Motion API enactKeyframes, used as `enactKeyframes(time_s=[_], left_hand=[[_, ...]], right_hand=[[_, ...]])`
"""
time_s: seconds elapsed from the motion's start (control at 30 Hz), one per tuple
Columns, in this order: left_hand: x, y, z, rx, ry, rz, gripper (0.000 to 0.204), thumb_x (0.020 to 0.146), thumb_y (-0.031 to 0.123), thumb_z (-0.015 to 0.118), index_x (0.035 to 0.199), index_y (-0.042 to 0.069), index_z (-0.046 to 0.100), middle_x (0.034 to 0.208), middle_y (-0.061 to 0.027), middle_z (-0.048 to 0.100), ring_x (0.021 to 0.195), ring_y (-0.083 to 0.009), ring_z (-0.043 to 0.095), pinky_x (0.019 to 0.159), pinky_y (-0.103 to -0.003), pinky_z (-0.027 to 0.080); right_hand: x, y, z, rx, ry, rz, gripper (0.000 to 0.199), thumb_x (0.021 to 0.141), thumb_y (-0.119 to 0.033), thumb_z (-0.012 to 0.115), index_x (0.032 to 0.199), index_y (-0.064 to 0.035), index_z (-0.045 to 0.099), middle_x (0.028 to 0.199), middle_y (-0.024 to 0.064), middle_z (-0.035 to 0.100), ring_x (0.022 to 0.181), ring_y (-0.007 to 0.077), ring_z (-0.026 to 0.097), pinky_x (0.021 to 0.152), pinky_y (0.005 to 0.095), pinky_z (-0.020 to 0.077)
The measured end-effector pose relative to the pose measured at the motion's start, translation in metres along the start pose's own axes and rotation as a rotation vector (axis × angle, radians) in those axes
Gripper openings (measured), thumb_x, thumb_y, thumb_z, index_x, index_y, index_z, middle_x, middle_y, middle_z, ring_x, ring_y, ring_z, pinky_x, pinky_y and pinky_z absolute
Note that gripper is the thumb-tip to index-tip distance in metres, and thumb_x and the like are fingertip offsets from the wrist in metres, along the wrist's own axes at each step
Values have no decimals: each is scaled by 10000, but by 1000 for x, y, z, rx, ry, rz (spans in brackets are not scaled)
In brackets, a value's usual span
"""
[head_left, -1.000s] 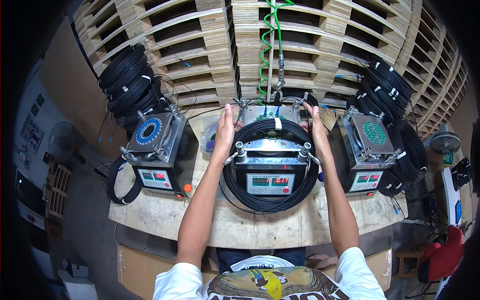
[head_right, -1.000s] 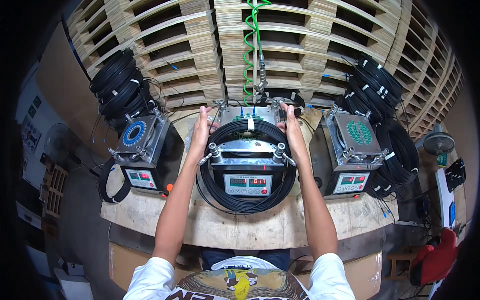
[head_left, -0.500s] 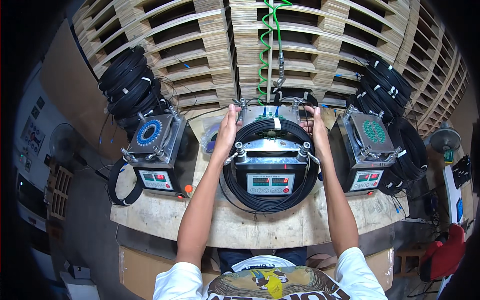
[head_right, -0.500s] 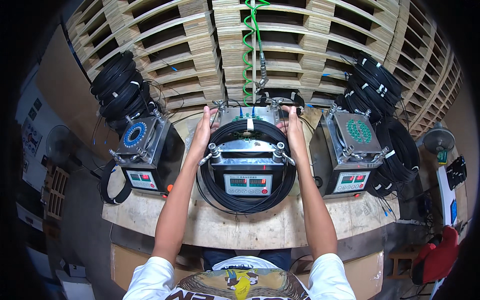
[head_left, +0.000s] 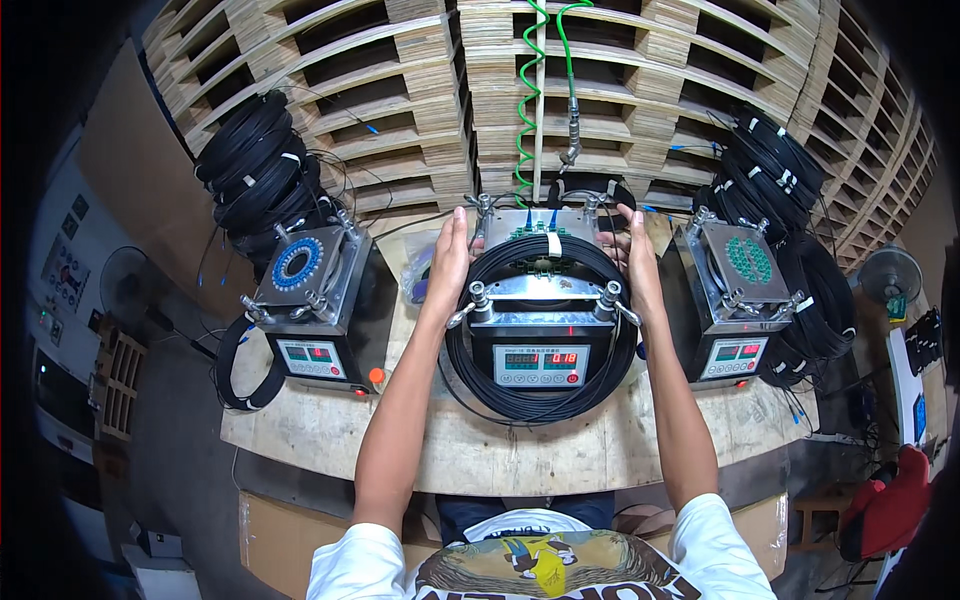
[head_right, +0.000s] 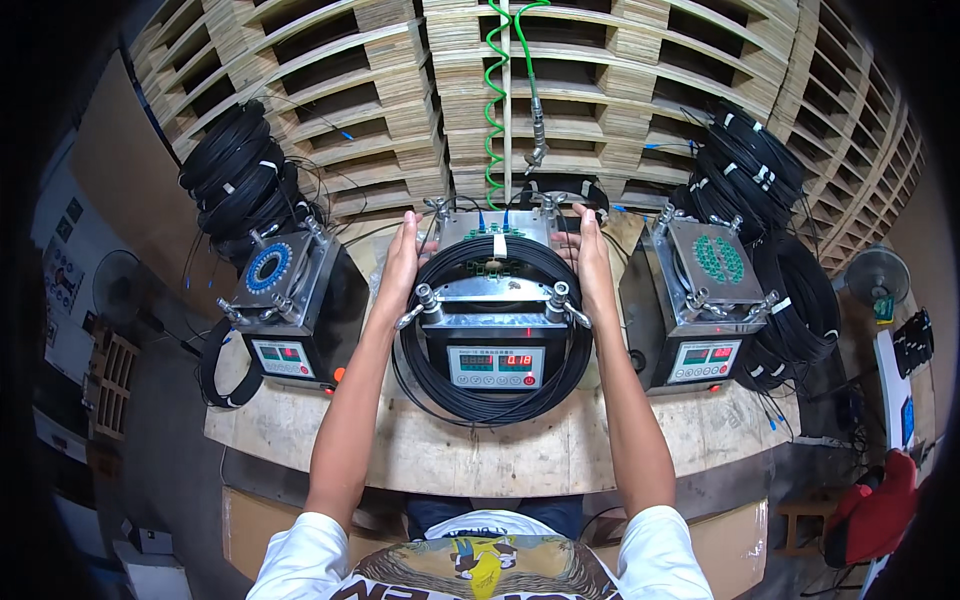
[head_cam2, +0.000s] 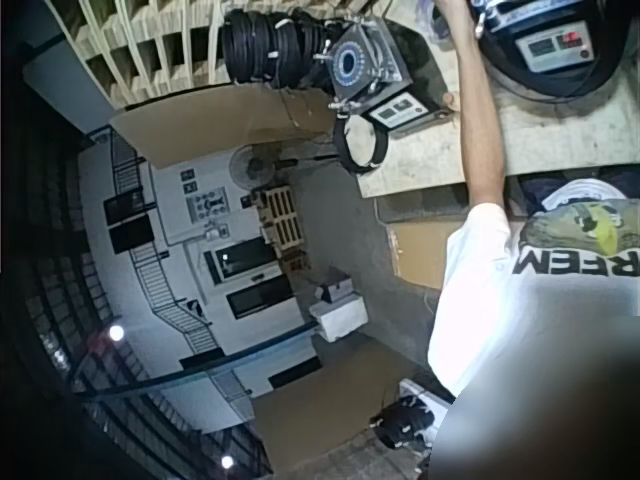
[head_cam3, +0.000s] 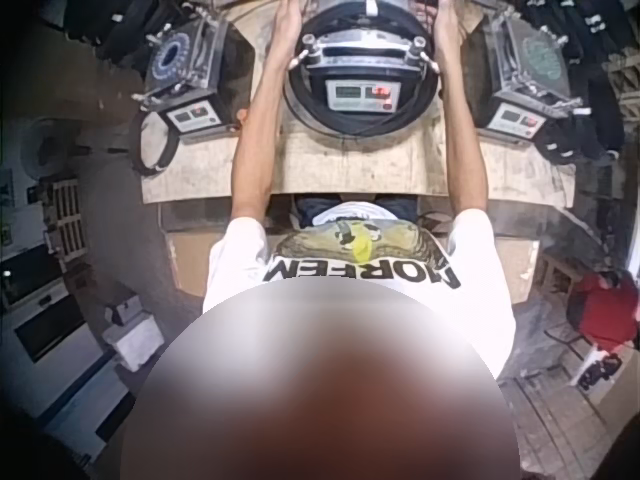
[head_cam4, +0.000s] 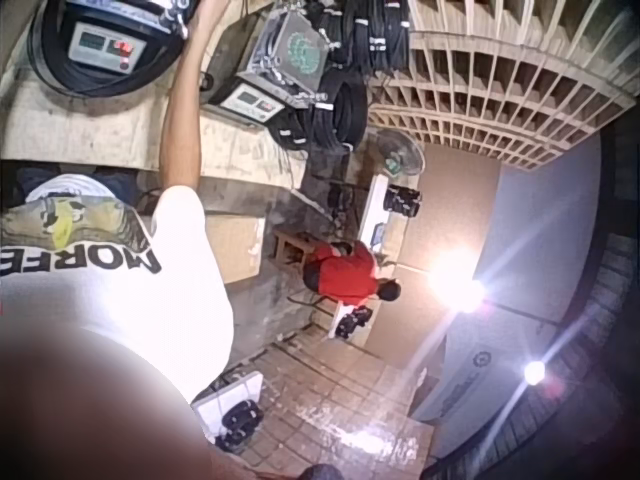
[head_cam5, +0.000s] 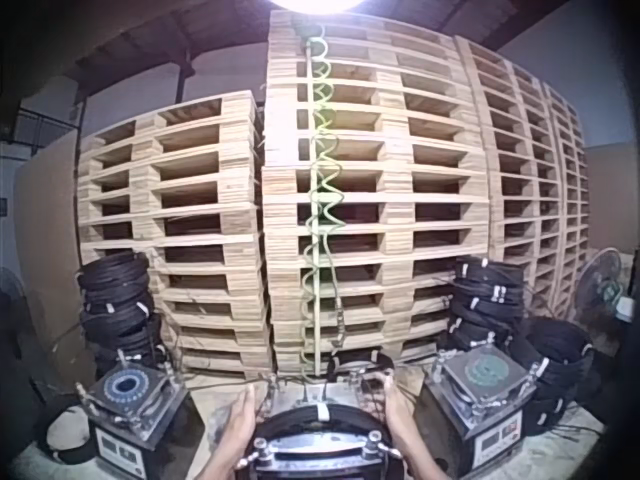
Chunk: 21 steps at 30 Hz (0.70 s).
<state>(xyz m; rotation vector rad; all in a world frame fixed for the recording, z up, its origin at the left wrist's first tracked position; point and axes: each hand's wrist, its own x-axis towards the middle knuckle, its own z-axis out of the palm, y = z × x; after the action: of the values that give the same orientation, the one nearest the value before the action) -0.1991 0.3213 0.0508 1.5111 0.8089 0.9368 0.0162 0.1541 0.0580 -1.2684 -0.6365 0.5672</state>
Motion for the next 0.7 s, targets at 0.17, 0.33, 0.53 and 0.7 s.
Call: enactKeyframes(time_s=[0.17,0.33,0.53,0.7], left_hand=[[3,-3,-1,4,-82,21,830,983,728,333,1435,48,481,934,-101,605,821,-132,541,765,-270,467],[-1,1,0,8,-32,-20,810,991,716,330,1422,48,488,894,-87,597,775,-120,523,732,-263,458],[4,-8,-4,-6,0,-36,779,1000,695,340,1413,52,487,898,-88,610,736,-104,510,672,-251,448],[-2,2,2,-41,17,-35,778,1001,690,346,1422,50,476,931,-96,624,764,-108,538,680,-249,454]], right_hand=[[7,9,-9,-62,-47,13,702,1037,-628,324,1442,-82,495,852,69,624,701,82,560,638,222,463],[-3,-6,-5,-107,-59,74,702,1036,-627,337,1453,-84,491,827,57,608,696,79,553,630,221,452],[2,2,-3,-136,-56,25,700,1036,-621,351,1468,-84,472,869,66,627,709,79,552,641,216,454],[3,3,-5,-69,-21,18,680,1045,-602,345,1478,-88,450,920,81,641,730,79,562,658,213,467]])
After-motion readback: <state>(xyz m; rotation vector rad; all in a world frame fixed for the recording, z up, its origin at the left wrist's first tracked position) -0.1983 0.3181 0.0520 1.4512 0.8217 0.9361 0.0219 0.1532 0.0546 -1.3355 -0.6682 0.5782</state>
